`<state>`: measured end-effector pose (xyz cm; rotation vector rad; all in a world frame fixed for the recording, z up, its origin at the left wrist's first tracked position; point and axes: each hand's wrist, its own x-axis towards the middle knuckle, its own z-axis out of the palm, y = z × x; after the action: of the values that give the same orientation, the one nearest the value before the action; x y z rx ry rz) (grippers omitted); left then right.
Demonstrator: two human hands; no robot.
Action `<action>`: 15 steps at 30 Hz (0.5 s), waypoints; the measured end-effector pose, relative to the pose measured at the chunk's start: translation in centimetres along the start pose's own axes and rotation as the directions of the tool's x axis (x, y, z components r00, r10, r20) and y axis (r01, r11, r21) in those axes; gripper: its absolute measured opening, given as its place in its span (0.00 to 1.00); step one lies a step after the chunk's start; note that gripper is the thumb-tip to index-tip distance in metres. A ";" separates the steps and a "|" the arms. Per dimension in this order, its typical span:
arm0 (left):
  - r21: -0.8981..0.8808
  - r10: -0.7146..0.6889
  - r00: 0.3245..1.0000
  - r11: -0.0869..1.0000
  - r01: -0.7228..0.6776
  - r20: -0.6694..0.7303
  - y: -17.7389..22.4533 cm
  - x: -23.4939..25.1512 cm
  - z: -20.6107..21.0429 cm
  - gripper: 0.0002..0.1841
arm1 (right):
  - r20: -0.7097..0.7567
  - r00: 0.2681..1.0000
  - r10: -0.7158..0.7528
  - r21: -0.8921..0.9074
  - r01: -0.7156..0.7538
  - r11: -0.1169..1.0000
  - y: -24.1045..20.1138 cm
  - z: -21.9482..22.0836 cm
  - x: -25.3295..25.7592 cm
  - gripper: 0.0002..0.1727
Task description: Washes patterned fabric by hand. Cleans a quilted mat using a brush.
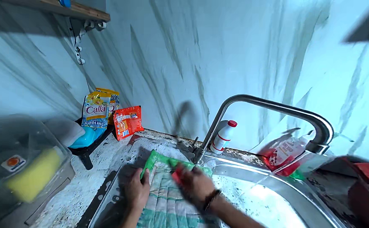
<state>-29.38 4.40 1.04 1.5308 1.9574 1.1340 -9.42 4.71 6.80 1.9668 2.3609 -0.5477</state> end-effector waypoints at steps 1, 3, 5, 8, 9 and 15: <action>-0.064 -0.005 1.000 0.998 0.004 -0.020 -0.2 0.1 0.1 0.19 | -0.075 0.992 -0.104 0.033 0.107 0.994 -2.2 2.0 -1.8 0.30; -0.135 -0.010 0.997 0.991 0.000 -0.070 -0.5 0.3 0.0 0.18 | -0.215 0.935 -0.281 0.012 0.290 0.957 -4.7 5.3 -2.8 0.26; -0.139 0.011 0.996 0.990 -0.024 -0.092 -0.5 -0.2 0.0 0.19 | -0.068 0.984 -0.162 0.003 0.163 0.987 -3.4 2.9 -0.3 0.29; -0.201 0.044 0.991 0.977 -0.068 -0.124 -0.5 -0.5 0.0 0.21 | 0.059 0.996 0.073 0.003 -0.073 0.997 -1.7 -0.3 2.5 0.32; -0.228 0.048 0.987 0.970 -0.083 -0.154 -0.7 -0.2 0.0 0.22 | 0.040 0.999 0.030 0.040 -0.031 0.999 -2.8 0.4 1.3 0.33; -0.180 0.090 0.979 0.976 -0.123 -0.181 -0.7 -0.1 0.3 0.25 | -0.136 0.988 -0.074 0.132 0.092 0.987 0.3 3.4 -4.8 0.28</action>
<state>-29.55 4.38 0.27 1.4947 1.8274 1.4988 -8.87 -0.77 4.72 2.0256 2.5588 -0.6198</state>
